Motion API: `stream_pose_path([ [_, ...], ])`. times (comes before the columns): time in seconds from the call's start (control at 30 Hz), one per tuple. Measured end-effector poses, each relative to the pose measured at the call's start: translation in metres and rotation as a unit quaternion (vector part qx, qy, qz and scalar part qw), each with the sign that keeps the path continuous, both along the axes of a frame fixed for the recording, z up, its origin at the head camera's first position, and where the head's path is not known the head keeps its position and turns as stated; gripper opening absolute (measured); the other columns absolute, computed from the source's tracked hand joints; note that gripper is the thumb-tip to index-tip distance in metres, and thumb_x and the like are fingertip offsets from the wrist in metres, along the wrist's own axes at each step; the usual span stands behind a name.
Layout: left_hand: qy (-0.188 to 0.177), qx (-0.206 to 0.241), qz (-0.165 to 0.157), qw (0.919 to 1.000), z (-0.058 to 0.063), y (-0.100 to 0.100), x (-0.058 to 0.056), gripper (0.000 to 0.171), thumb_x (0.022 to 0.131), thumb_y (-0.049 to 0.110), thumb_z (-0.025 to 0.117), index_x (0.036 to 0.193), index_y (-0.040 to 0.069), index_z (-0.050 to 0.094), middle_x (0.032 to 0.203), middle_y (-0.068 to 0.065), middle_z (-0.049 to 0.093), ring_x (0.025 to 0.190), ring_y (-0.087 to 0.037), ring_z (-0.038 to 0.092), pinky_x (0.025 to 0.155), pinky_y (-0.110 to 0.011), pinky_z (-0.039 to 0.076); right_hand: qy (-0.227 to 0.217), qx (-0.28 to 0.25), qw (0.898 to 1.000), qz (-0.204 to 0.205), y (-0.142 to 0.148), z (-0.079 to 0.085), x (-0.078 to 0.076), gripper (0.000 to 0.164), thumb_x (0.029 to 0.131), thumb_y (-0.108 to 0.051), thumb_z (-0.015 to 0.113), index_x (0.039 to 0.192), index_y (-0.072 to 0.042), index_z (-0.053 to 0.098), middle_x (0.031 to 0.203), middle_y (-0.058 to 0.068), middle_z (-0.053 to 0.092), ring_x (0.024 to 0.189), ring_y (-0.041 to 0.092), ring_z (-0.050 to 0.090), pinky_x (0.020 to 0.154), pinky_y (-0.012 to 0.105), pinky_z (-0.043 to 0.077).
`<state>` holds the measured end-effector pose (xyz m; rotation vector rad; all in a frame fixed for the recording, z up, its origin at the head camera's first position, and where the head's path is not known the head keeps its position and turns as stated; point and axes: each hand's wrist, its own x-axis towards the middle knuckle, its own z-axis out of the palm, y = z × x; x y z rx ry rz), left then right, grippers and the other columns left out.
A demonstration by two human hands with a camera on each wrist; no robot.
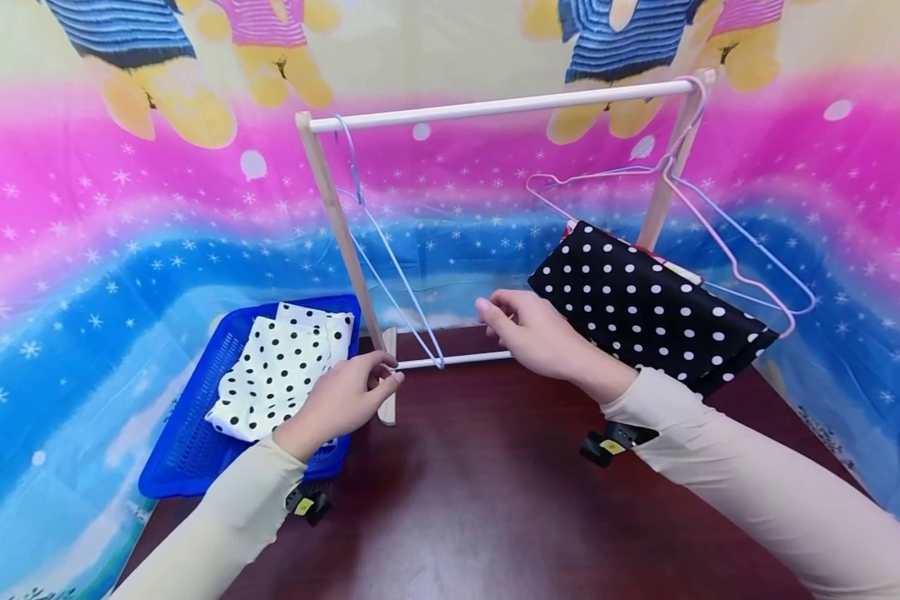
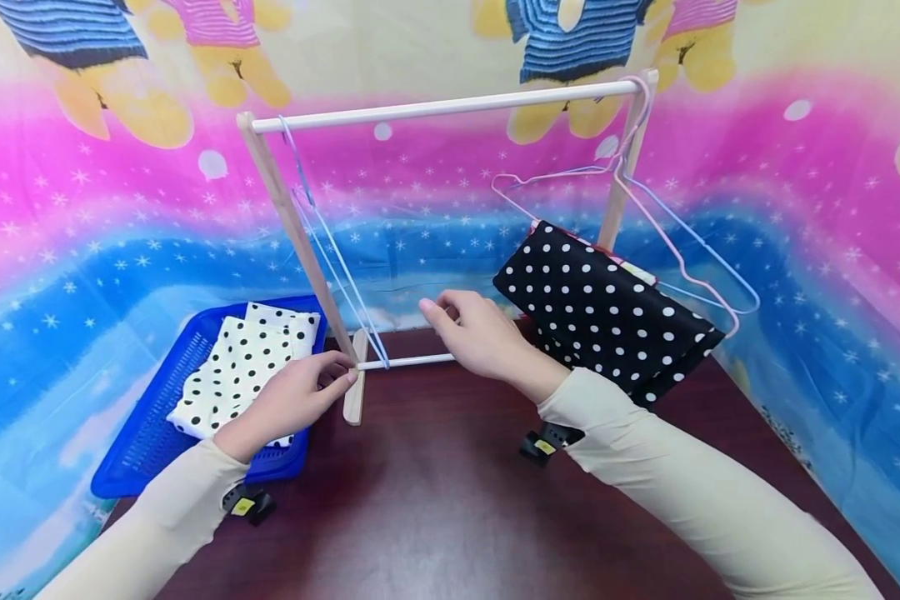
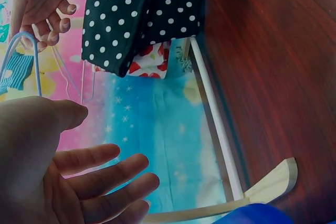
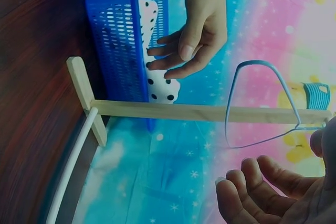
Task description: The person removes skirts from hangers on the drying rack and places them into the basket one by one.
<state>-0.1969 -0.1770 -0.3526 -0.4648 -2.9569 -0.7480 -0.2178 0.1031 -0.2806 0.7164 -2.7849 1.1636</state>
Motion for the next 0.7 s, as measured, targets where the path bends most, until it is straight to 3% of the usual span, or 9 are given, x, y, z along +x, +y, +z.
stream_pose_path([
  [0.37,-0.018,0.011,-0.004,0.9998,-0.008,0.011,0.002,0.031,0.100,0.038,0.060,0.119,0.014,0.068,0.102,0.000,0.077,0.087,-0.012,0.073,0.083,-0.041,0.058,0.009,-0.005,1.000,0.001,0.014,-0.009,0.003,0.036,0.108,-0.034,0.045,0.103,-0.007,0.068,0.093,0.009,0.070,0.081,0.019,0.063,0.074,0.033,0.053],
  [0.7,-0.013,0.023,-0.008,0.9996,-0.015,0.022,0.004,0.028,0.099,0.036,0.063,0.117,0.015,0.069,0.093,0.004,0.074,0.080,-0.007,0.067,0.077,-0.034,0.055,0.020,-0.003,1.000,-0.002,0.021,-0.012,0.007,0.033,0.108,-0.033,0.047,0.102,-0.008,0.068,0.090,0.007,0.069,0.077,0.016,0.061,0.072,0.032,0.052],
])
